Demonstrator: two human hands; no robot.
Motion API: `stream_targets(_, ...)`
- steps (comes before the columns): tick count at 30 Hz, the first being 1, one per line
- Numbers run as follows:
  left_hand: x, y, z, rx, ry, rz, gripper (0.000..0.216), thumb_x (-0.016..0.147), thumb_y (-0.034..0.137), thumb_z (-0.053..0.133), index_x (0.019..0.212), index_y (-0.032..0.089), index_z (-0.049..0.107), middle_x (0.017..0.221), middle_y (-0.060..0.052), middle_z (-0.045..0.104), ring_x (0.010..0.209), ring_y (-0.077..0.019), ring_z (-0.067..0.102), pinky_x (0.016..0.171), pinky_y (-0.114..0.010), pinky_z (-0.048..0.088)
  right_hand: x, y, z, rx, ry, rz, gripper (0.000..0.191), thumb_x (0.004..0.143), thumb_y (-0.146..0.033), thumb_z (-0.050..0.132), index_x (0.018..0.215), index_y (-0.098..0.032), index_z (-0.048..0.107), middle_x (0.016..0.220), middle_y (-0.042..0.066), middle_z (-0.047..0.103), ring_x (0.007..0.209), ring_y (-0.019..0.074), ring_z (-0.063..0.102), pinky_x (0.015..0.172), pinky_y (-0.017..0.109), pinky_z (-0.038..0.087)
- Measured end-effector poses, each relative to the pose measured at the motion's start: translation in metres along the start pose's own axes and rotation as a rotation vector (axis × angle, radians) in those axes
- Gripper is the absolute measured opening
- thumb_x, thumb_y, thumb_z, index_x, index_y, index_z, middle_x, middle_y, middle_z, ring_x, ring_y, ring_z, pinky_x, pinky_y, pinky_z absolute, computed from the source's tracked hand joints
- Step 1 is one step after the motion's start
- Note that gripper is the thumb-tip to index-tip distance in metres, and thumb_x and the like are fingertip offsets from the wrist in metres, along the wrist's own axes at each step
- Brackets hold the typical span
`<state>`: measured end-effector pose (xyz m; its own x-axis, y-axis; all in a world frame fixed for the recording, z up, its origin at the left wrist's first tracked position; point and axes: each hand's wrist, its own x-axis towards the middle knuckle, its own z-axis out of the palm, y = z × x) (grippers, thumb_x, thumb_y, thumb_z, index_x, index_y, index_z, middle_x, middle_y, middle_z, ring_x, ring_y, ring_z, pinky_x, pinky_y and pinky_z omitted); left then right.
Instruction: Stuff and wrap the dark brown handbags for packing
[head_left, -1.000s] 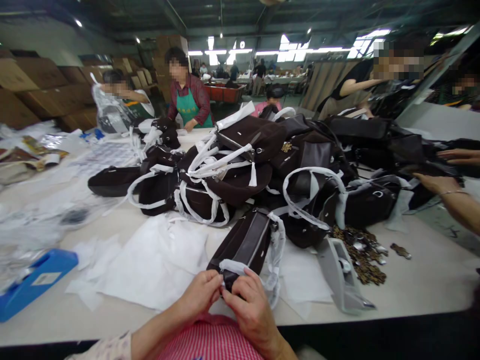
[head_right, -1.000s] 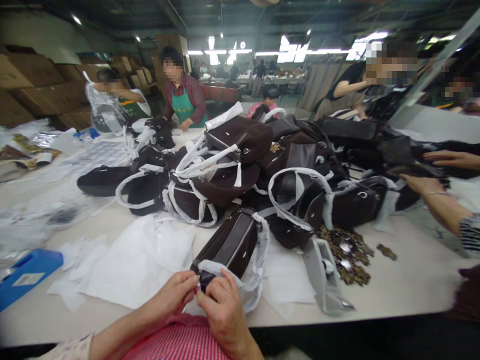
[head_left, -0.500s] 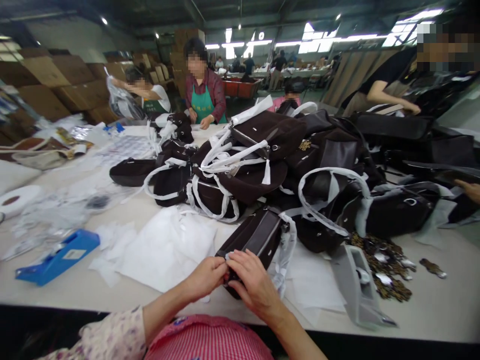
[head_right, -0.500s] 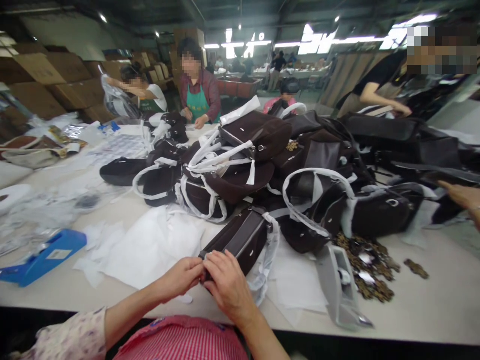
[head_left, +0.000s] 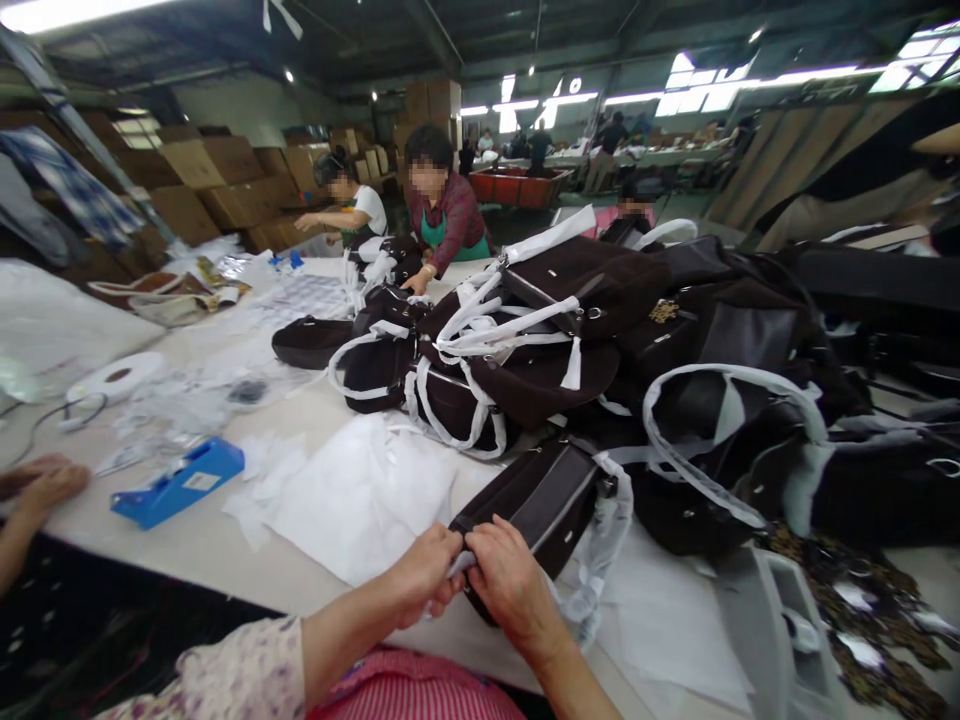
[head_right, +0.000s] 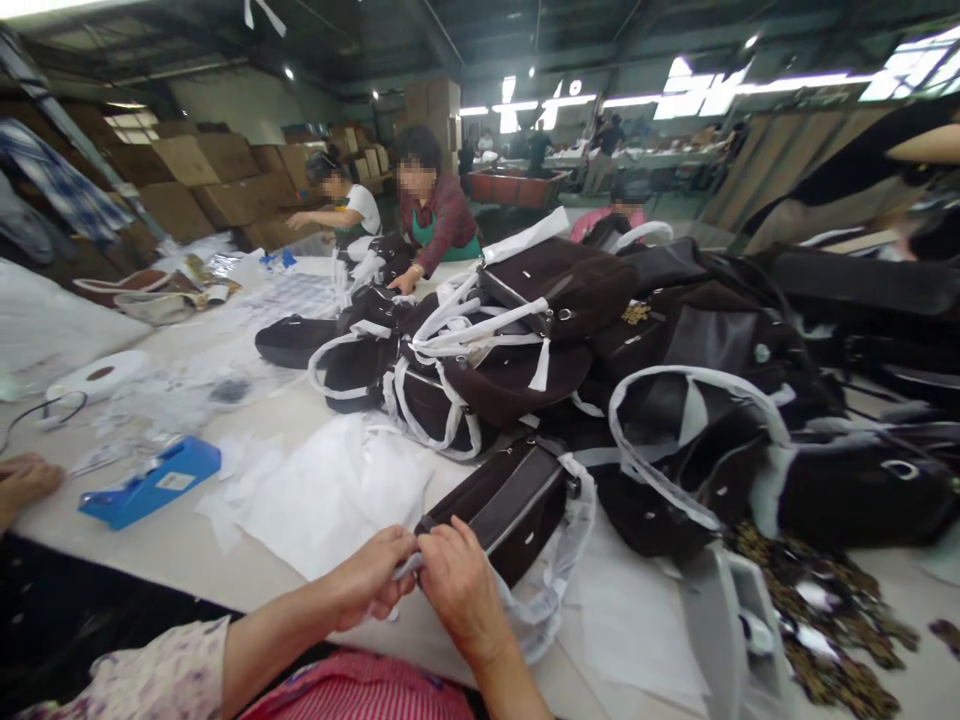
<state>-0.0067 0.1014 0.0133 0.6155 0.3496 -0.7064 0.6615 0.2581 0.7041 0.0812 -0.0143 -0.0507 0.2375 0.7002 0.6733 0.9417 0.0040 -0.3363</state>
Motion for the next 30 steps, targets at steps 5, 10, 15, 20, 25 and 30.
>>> stream_targets(5,-0.012,-0.010,0.018,-0.146,0.068,0.104,0.059,0.065,0.079,0.055,0.069,0.022,0.041,0.046,0.008,0.043,0.031,-0.0047,0.028,0.034,-0.021,0.019,-0.007,-0.006,0.006,-0.064,0.070,0.065,0.022,0.095,-0.011,0.035,0.110,-0.016,0.051,0.092,0.007,0.067,0.091,0.0193,0.064,0.094,0.046,0.052)
stream_targets(10,-0.018,-0.018,0.030,-0.511,0.070,-0.037,0.045,0.068,0.053,0.073,0.068,0.019,0.042,0.051,0.009,0.043,0.036,-0.0004,0.021,0.038,-0.017,0.015,-0.012,-0.005,0.006,-0.099,0.080,0.041,0.026,0.096,-0.010,0.036,0.117,-0.013,0.049,0.094,0.008,0.068,0.096,0.0201,0.063,0.097,0.049,0.048)
stream_targets(15,-0.022,-0.018,0.033,-0.676,0.056,-0.207,0.029,0.084,0.031,0.061,0.066,0.016,0.043,0.052,0.008,0.041,0.038,0.0004,0.020,0.040,-0.016,0.015,-0.013,-0.008,0.003,-0.164,0.074,0.012,0.029,0.095,-0.008,0.038,0.122,-0.008,0.049,0.091,0.009,0.068,0.095,0.0211,0.063,0.100,0.050,0.043)
stream_targets(20,-0.022,-0.026,0.035,-0.521,0.100,0.012,0.048,0.061,0.052,0.076,0.080,0.021,0.044,0.050,0.010,0.045,0.036,-0.0012,0.020,0.040,-0.018,0.011,-0.009,-0.009,0.005,-0.214,0.089,0.028,0.031,0.095,-0.009,0.036,0.124,-0.008,0.048,0.090,0.008,0.068,0.093,0.0200,0.062,0.099,0.047,0.043)
stream_targets(25,-0.021,-0.029,0.031,-0.467,0.132,0.056,0.052,0.053,0.055,0.071,0.083,0.021,0.044,0.048,0.011,0.044,0.037,-0.0011,0.019,0.041,-0.019,0.010,-0.004,-0.006,0.002,-0.173,0.039,0.048,0.042,0.085,-0.006,0.035,0.125,-0.008,0.048,0.090,0.009,0.067,0.090,0.0212,0.062,0.094,0.048,0.047)
stream_targets(30,-0.020,-0.026,0.029,-0.530,0.097,0.048,0.058,0.050,0.047,0.070,0.096,0.019,0.048,0.048,0.011,0.044,0.037,-0.0017,0.019,0.042,-0.020,0.010,-0.002,-0.005,0.002,-0.152,-0.026,0.044,0.057,0.073,-0.002,0.038,0.129,-0.009,0.045,0.090,0.009,0.066,0.088,0.0231,0.062,0.093,0.051,0.050)
